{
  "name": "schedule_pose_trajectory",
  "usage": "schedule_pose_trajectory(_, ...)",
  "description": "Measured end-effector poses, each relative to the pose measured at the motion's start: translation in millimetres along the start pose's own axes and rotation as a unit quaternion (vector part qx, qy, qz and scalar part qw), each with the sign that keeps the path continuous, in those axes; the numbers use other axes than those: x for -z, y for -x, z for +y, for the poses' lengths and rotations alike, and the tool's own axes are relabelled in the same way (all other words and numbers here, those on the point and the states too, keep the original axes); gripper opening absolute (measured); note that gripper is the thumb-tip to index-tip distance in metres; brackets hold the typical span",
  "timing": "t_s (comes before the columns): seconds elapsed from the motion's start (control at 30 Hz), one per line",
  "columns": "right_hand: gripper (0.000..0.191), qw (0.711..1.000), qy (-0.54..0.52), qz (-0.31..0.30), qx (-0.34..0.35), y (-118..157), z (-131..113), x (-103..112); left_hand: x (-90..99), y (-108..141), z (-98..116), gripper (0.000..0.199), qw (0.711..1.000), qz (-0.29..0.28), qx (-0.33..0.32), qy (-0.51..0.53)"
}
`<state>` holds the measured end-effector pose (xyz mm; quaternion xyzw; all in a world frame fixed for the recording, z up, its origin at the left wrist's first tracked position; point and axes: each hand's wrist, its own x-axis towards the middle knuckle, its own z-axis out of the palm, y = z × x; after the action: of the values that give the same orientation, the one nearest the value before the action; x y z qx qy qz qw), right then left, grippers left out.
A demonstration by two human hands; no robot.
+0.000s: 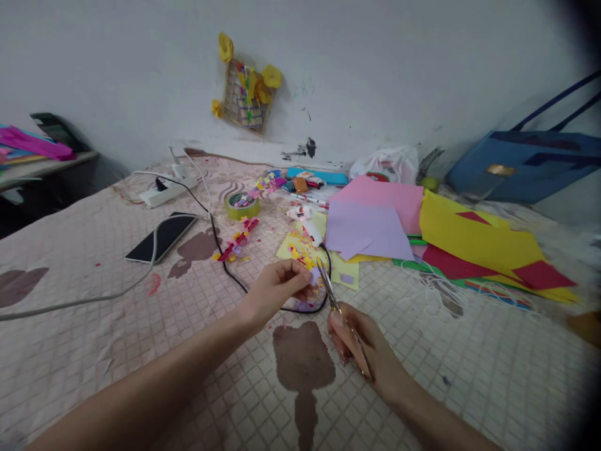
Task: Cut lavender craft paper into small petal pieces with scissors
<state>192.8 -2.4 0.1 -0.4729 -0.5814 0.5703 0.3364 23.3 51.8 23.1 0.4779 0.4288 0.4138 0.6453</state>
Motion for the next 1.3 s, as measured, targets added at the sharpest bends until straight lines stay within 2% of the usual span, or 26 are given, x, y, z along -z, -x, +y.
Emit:
schedule_pose_trajectory(0.23, 0.040, 0.999, 0.044, 0.009, 0.020, 0, -2, -1, 0.0, 0, 0, 0.019, 0.998, 0.007, -0.006, 0.065)
schedule_pose_trajectory(0.8, 0.039, 0.996, 0.085, 0.029, 0.029, -1, 2, -3, -7.5, 2, -5, 0.020, 0.991, 0.031, -0.011, 0.127)
schedule_pose_trajectory(1.3, 0.040, 0.999, 0.038, 0.029, 0.021, -2, 4, -6, -10.5, 5, -2, 0.021, 0.989, 0.042, -0.004, 0.140)
